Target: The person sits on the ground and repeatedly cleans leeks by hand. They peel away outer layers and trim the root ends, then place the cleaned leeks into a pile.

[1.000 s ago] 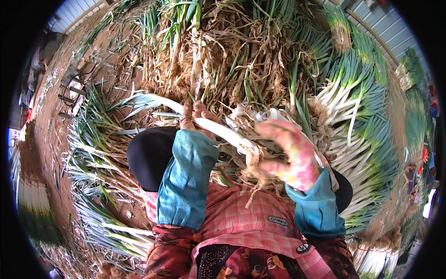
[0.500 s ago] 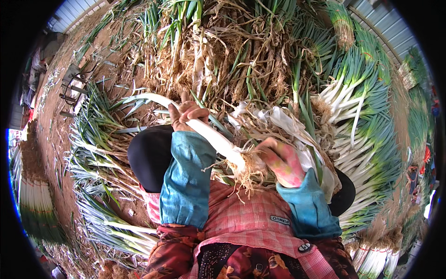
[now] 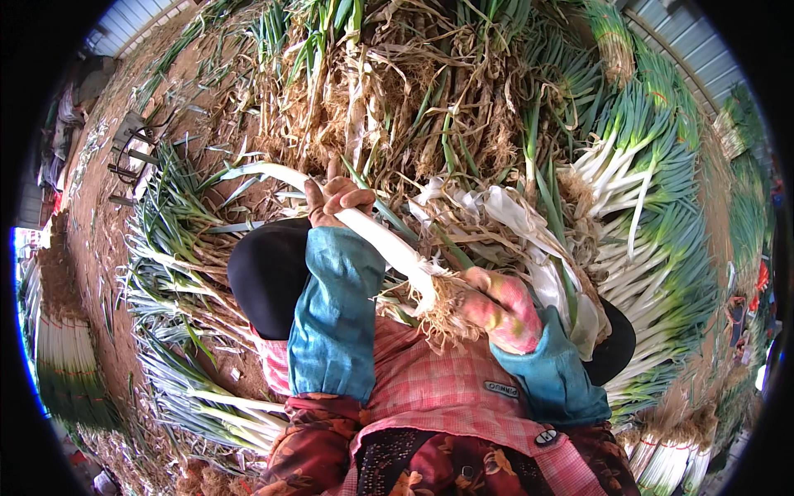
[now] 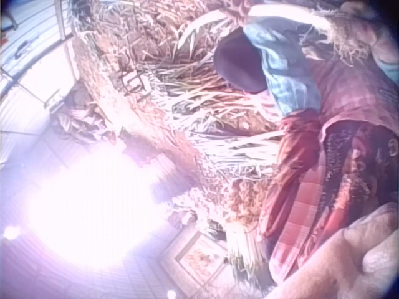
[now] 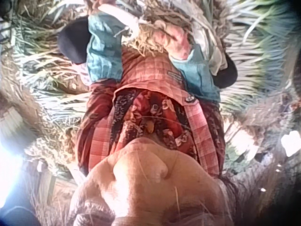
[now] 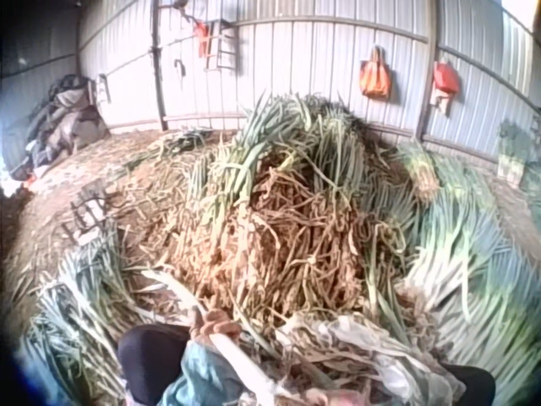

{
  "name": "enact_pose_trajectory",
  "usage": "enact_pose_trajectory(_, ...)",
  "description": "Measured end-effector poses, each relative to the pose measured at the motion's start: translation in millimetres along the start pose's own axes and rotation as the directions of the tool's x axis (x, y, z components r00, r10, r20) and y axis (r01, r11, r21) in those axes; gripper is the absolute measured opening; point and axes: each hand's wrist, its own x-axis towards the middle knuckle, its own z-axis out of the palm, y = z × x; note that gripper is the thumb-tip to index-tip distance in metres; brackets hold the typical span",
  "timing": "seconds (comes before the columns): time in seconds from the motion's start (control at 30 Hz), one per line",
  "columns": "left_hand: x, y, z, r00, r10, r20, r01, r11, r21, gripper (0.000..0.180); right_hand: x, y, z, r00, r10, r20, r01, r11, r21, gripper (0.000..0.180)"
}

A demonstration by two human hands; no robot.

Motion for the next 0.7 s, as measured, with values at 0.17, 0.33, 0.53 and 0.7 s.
enact_pose_trajectory(0.17,14,38,-38,0.978,-0.002,0.210,0.001,1.000,0.001,0.037,-24,-23,-13,0.998,-0.027,-0.063,0.039,0.979,0.199,0.012)
enact_pose_trajectory(0.33,12,35,-28,0.911,0.287,-0.296,-0.219,0.945,0.241,0.042,-52,-43,-68,0.949,-0.309,-0.065,0.298,0.943,-0.147,0.033)
enact_pose_trajectory(0.53,8,-12,-24,0.966,0.104,-0.237,-0.077,0.990,0.120,0.036,22,-23,-23,0.909,-0.413,0.060,0.346,0.666,-0.661,0.036)
enact_pose_trajectory(0.7,7,-14,-37,0.978,0.035,-0.203,-0.015,0.995,0.098,0.040,32,6,-21,0.947,-0.321,-0.022,0.299,0.903,-0.310,0.009)
